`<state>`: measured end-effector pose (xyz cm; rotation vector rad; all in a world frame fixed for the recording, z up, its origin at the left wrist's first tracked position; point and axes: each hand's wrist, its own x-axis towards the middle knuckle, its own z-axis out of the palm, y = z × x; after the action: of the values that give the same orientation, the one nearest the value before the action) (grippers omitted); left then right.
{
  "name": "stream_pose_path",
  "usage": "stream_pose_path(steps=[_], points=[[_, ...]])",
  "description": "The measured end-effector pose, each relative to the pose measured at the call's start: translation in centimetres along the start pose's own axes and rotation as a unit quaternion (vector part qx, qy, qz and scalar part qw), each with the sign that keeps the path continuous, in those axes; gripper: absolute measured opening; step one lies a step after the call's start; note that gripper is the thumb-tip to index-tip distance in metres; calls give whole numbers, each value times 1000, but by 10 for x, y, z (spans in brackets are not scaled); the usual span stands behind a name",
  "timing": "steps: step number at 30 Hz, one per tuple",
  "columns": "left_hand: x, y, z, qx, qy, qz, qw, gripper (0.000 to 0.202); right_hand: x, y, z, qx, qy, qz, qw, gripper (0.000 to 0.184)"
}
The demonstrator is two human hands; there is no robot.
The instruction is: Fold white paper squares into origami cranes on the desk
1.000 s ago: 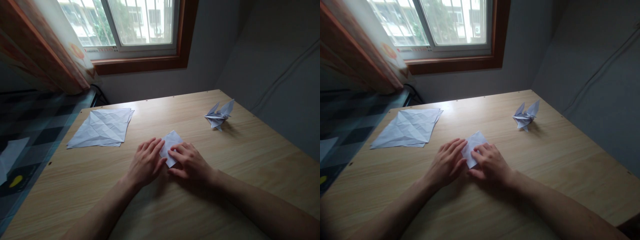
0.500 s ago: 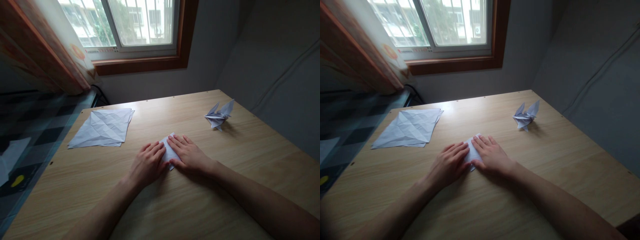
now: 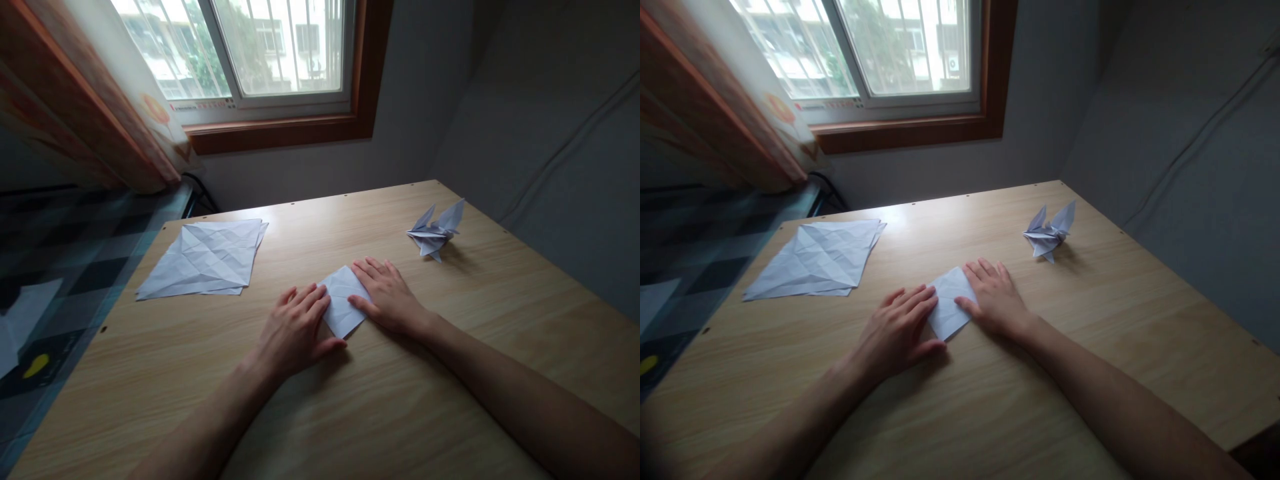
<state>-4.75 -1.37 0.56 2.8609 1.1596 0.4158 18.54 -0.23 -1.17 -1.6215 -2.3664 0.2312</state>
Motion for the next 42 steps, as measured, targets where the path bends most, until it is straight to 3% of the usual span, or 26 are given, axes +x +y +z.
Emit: stream_pose_path(steps=[6,10,15,22,31,38,42], points=[[1,-2,-1,-8,1,-30,1000,66,-4,17,0,125,83,-31,988,52],[0,-7,3,-6,7,-43,999,74,-6,18,-3,165,89,-59,980,53],[-1,-9,5,-15,12,-38,999,92,-7,13,-5,224,98,-61,968,39],[-1,-8,3,-15,8,-31,999,91,-8,10,-7,275,96,-32,956,55],[-1,-7,2,-46,17,-46,998,93,-12,4,-14,356,73,-23,931,45],[-1,-7,3,-37,9,-39,999,84,-13,5,-12,402,28,-16,915,49],[0,-6,2,-25,4,-43,999,70,-14,8,-10,405,36,-28,913,50]])
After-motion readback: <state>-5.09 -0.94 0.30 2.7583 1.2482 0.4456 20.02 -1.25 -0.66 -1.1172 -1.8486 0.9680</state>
